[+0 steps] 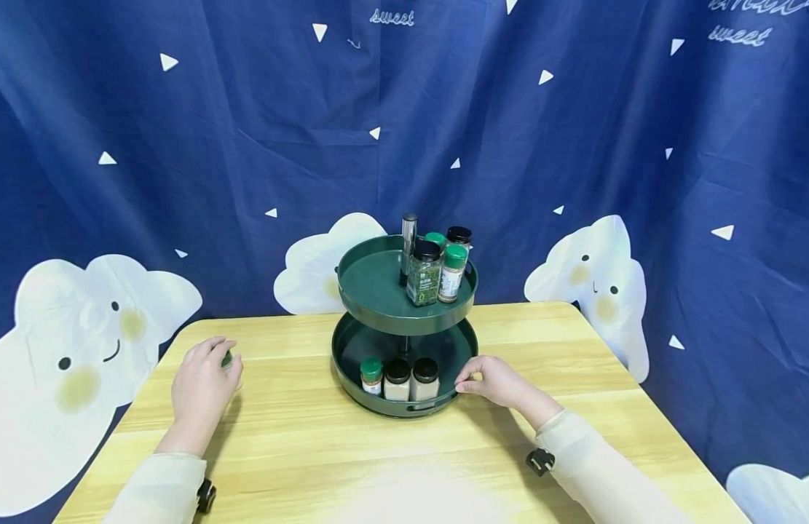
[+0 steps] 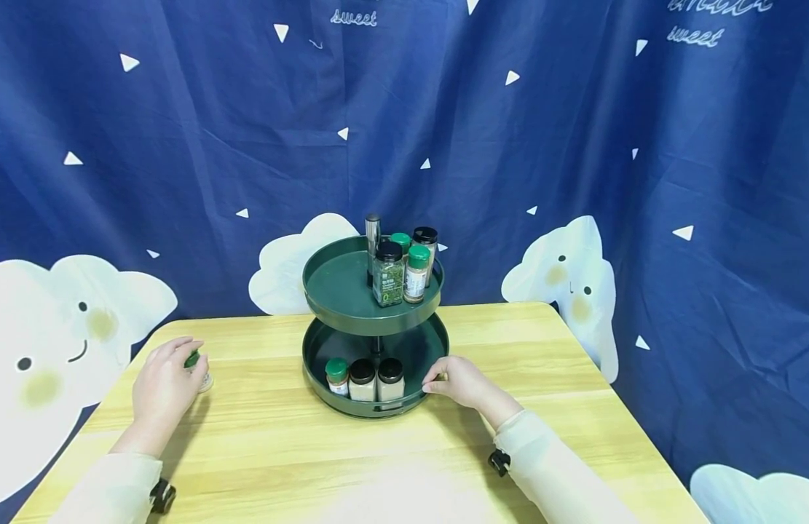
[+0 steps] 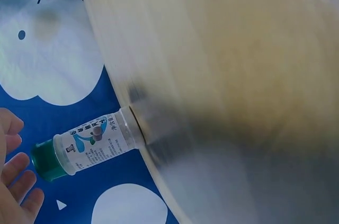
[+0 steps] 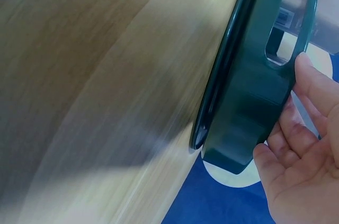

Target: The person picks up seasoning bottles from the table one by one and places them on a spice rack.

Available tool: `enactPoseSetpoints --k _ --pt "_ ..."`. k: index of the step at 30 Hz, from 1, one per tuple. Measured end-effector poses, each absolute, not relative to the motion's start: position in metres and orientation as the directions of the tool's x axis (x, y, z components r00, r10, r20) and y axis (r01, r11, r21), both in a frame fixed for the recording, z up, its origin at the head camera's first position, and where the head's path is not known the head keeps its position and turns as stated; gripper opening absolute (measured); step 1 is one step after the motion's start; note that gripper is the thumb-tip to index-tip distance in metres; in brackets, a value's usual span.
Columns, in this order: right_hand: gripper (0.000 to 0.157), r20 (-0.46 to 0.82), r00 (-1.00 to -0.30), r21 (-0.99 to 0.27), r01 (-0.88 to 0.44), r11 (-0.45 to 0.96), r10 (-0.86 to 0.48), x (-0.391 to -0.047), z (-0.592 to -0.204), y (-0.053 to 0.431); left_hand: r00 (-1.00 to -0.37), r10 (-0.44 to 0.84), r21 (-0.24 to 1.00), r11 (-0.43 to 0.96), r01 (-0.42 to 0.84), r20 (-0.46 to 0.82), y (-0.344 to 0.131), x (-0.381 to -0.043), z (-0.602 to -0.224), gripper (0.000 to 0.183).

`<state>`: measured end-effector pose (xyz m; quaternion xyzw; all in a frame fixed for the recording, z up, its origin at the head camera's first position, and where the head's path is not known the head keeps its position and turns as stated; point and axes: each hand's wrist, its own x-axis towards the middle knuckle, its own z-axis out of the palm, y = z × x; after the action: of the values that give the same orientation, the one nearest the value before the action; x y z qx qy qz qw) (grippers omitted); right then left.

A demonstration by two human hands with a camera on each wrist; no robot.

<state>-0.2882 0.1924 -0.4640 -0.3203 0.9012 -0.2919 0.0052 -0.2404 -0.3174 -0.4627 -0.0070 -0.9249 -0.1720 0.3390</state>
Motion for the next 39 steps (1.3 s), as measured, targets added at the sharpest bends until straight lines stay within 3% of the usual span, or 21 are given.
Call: enactPoseSetpoints --k 12,39 --pt "0.005 0.161 -0.803 -0.544 -0.558 0.628 -0.574 -0.287 -0.464 0.191 -0.818 -0.117 0.335 0.937 0.097 0.563 -0.323 -0.241 -0.465 0.025" --pt "0.005 0.169 -0.799 -0.547 -0.563 0.620 -0.577 -0.288 -0.465 0.192 -0.791 -0.105 0.346 0.928 0.140 0.603 -0.332 -0.244 -0.463 0.022"
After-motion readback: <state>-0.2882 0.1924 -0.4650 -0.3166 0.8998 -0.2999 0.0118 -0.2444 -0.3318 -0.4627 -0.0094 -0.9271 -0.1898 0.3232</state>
